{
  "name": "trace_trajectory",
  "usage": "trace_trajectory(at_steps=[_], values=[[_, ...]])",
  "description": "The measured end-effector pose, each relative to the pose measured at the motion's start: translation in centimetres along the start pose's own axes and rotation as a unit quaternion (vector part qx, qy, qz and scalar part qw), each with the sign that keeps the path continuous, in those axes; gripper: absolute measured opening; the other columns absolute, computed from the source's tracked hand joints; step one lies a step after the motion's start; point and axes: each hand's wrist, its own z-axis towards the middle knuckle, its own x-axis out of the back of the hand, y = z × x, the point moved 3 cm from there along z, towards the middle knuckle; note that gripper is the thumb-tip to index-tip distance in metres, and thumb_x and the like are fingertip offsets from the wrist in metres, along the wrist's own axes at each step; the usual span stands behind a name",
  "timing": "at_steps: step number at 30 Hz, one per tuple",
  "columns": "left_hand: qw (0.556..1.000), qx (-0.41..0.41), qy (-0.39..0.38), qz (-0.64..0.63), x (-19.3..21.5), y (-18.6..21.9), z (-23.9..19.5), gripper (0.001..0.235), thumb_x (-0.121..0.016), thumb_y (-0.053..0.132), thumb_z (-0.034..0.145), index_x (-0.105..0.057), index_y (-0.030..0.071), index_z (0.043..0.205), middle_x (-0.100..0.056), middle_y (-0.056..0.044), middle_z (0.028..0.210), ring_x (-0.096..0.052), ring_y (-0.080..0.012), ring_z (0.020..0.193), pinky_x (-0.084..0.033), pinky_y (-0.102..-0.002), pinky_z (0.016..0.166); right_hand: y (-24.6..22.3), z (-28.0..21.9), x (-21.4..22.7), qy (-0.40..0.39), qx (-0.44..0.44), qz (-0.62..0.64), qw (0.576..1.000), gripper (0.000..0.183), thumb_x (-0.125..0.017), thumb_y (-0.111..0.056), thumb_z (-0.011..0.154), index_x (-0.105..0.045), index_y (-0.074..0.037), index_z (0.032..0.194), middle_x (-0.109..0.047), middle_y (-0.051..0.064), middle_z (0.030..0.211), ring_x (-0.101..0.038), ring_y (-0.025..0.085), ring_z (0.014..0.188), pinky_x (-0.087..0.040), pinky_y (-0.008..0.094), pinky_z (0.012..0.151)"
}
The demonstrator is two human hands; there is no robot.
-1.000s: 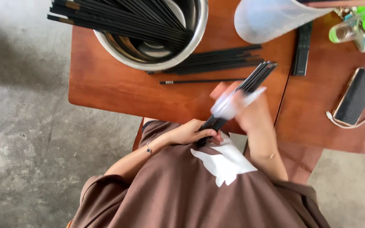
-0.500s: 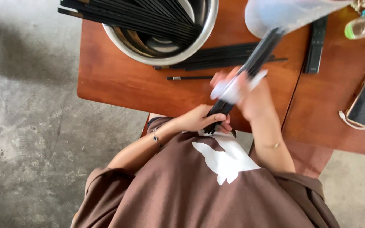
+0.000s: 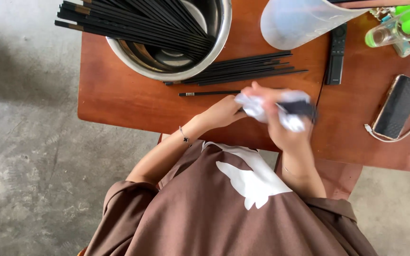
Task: Cleaning and sorting chopsticks on a table.
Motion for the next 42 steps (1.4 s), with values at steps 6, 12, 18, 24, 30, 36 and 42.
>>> trace_trajectory(at_steps=[6, 12, 18, 24, 30, 36, 42], values=[[0.999, 0.031, 0.016, 0.019, -0.2, -2.0, 0.3, 0.027, -0.074, 0.012, 0.089, -0.066, 0.003, 0.113, -0.071, -0.017, 0.107, -0.068, -0.0378, 0.098, -0.053, -0.044, 0.086, 4.8, -0.5, -0.7, -0.052, -0.028, -0.01, 0.998, 0.014, -0.059, -0.014, 0.113, -0.058, 0.0, 0.113, -0.073, 0.021, 0.119, -0.07, 0.031, 0.124, -0.049, 0.048, 0.12], [0.994, -0.003, -0.023, 0.106, -0.6, -2.1, 1.0, 0.025, -0.075, 0.018, 0.089, -0.071, 0.009, 0.112, -0.075, -0.014, 0.105, -0.07, -0.0362, 0.09, -0.055, -0.044, 0.081, -0.8, -0.2, -0.2, 0.025, 0.015, 0.066, 0.997, 0.02, -0.063, -0.023, 0.112, -0.058, -0.004, 0.115, -0.073, 0.016, 0.107, -0.075, 0.029, 0.108, -0.053, 0.049, 0.118], [0.995, 0.052, -0.038, 0.071, -1.3, -4.6, 0.1, 0.024, -0.073, 0.017, 0.093, -0.076, 0.014, 0.117, -0.079, -0.01, 0.109, -0.076, -0.0288, 0.098, -0.059, -0.036, 0.087, 4.3, -0.7, -0.5, -0.019, 0.032, 0.045, 0.998, 0.03, -0.06, -0.037, 0.11, -0.056, -0.008, 0.111, -0.07, 0.013, 0.097, -0.076, 0.026, 0.094, -0.055, 0.049, 0.11], [0.969, -0.03, -0.013, -0.246, 5.5, 6.8, -0.3, 0.087, -0.077, 0.022, 0.091, -0.029, 0.003, 0.161, -0.042, -0.014, 0.163, -0.047, -0.0262, 0.148, -0.04, -0.04, 0.123, 11.8, -5.4, 0.0, -0.011, -0.005, 0.045, 0.999, 0.03, -0.061, -0.035, 0.109, -0.053, -0.006, 0.107, -0.074, 0.013, 0.095, -0.076, 0.026, 0.092, -0.058, 0.043, 0.1], [0.989, -0.123, -0.043, -0.07, 8.1, 15.5, 2.4, 0.081, -0.083, 0.031, 0.081, -0.047, 0.006, 0.15, -0.042, -0.013, 0.161, -0.048, -0.0312, 0.146, -0.023, -0.055, 0.132, 9.4, -4.8, -0.5, 0.0, -0.102, 0.095, 0.99, 0.026, -0.066, -0.027, 0.109, -0.054, -0.004, 0.111, -0.073, 0.012, 0.106, -0.074, 0.024, 0.101, -0.062, 0.037, 0.094], [0.987, -0.111, -0.113, -0.034, 6.1, 14.1, 2.9, 0.023, -0.074, 0.018, 0.092, -0.073, 0.011, 0.114, -0.074, -0.011, 0.111, -0.07, -0.0342, 0.107, -0.051, -0.044, 0.101, 14.2, -6.6, -0.6, -0.04, -0.117, -0.015, 0.992, 0.021, -0.068, -0.019, 0.101, -0.06, -0.002, 0.108, -0.073, 0.014, 0.103, -0.073, 0.025, 0.096, -0.06, 0.036, 0.086], [0.991, -0.108, -0.011, -0.074, 4.4, 10.6, 0.8, 0.016, -0.067, 0.005, 0.092, -0.071, 0.008, 0.107, -0.074, -0.008, 0.096, -0.071, -0.0291, 0.087, -0.056, -0.036, 0.08, 18.7, -8.8, -0.6, -0.075, -0.134, -0.122, 0.981, 0.018, -0.071, -0.012, 0.092, -0.066, 0.0, 0.104, -0.073, 0.016, 0.099, -0.073, 0.027, 0.091, -0.058, 0.036, 0.077]])
